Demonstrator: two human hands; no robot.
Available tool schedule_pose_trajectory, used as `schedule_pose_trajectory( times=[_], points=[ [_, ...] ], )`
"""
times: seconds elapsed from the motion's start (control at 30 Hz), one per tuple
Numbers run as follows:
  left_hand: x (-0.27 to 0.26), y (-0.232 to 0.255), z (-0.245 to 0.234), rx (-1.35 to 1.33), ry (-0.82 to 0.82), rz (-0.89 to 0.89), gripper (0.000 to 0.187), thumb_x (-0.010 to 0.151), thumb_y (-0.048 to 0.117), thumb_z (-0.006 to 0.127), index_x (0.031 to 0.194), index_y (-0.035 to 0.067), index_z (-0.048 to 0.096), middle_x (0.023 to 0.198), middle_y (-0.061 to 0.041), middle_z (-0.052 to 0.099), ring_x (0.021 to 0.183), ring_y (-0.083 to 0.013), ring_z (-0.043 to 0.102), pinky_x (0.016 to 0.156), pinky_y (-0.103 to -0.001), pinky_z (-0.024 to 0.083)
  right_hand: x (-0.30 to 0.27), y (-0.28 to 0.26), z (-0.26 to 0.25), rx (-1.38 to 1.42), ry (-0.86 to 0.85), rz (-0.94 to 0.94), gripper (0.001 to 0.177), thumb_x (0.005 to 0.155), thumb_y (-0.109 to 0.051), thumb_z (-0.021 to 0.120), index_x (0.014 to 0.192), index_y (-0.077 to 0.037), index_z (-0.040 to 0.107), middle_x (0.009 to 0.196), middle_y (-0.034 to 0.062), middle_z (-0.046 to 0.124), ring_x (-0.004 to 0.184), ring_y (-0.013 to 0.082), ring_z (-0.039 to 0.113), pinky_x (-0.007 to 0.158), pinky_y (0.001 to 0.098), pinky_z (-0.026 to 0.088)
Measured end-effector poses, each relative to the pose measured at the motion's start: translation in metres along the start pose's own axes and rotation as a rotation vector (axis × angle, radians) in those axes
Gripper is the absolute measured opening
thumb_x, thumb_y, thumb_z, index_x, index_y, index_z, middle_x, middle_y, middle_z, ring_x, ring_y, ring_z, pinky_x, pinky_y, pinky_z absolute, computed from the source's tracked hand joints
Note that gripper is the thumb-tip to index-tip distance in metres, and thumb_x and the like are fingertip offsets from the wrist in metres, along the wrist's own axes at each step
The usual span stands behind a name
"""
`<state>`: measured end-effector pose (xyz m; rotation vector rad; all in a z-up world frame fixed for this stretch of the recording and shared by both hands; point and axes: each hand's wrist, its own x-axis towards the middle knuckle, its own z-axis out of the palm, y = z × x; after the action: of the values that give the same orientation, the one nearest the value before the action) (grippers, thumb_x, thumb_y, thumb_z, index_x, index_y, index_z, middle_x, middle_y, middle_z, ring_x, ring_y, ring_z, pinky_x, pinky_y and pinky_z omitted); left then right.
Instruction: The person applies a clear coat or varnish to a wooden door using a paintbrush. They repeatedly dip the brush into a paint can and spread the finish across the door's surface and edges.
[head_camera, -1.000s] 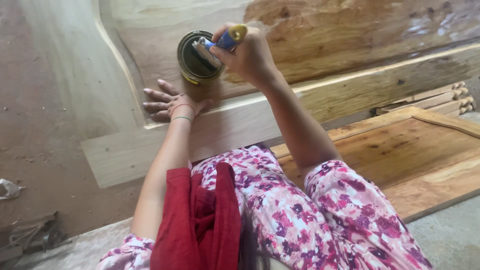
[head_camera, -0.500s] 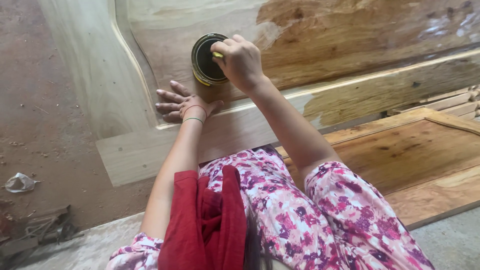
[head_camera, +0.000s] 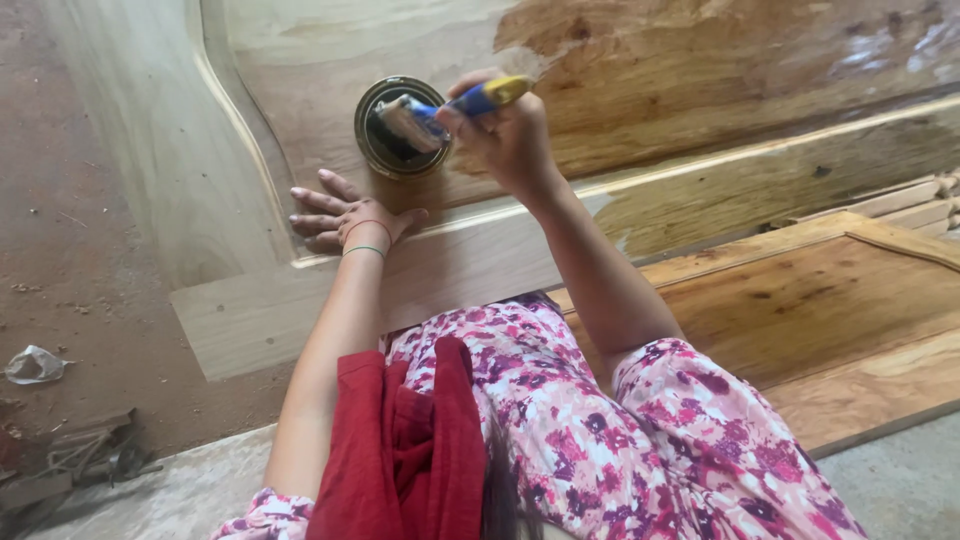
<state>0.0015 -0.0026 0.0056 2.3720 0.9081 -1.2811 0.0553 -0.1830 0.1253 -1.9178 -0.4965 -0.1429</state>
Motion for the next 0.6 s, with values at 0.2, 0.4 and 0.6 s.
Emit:
schedule_pose_trajectory(
  times=[0.2,0.4,0.6],
  points=[
    [0.000,0.003,0.001,-0.011,0.014,-0.024,0.164,0.061,0.076,0.086,0.161,0.006,-0.024,0.156,-0.039,-0.031,0.144,-0.0653,-0.017,0.117,-0.073,0.011,-0.003,0.059,-0.021,0.658,0.242,0.329,0.020,0.095,-0.012,0.072,0.110,-0.005,0.061,0.093,0.0110,0.070,0.077,0.0182,0.074,0.070,0.0238,0.066],
    [0.009,0.004,0.007,-0.013,0.016,-0.037,0.166,0.059,0.074,0.087,0.159,0.006,-0.025,0.156,-0.039,-0.031,0.144,-0.0660,-0.017,0.117,-0.074,0.009,-0.003,0.086,-0.029,1.027,0.331,0.663,0.025,0.089,-0.010,0.075,0.106,-0.001,0.059,0.088,0.0133,0.070,0.070,0.0204,0.074,0.060,0.0244,0.064],
    [-0.001,0.014,-0.003,-0.060,-0.032,-0.100,0.159,0.065,0.058,0.091,0.159,0.010,-0.027,0.162,-0.031,-0.027,0.146,-0.0617,-0.019,0.118,-0.077,0.000,0.006,0.170,-0.040,1.359,0.540,1.040,0.016,0.087,-0.013,0.077,0.081,-0.004,0.066,0.073,0.0078,0.072,0.068,0.0229,0.076,0.068,0.0405,0.066]
  ],
)
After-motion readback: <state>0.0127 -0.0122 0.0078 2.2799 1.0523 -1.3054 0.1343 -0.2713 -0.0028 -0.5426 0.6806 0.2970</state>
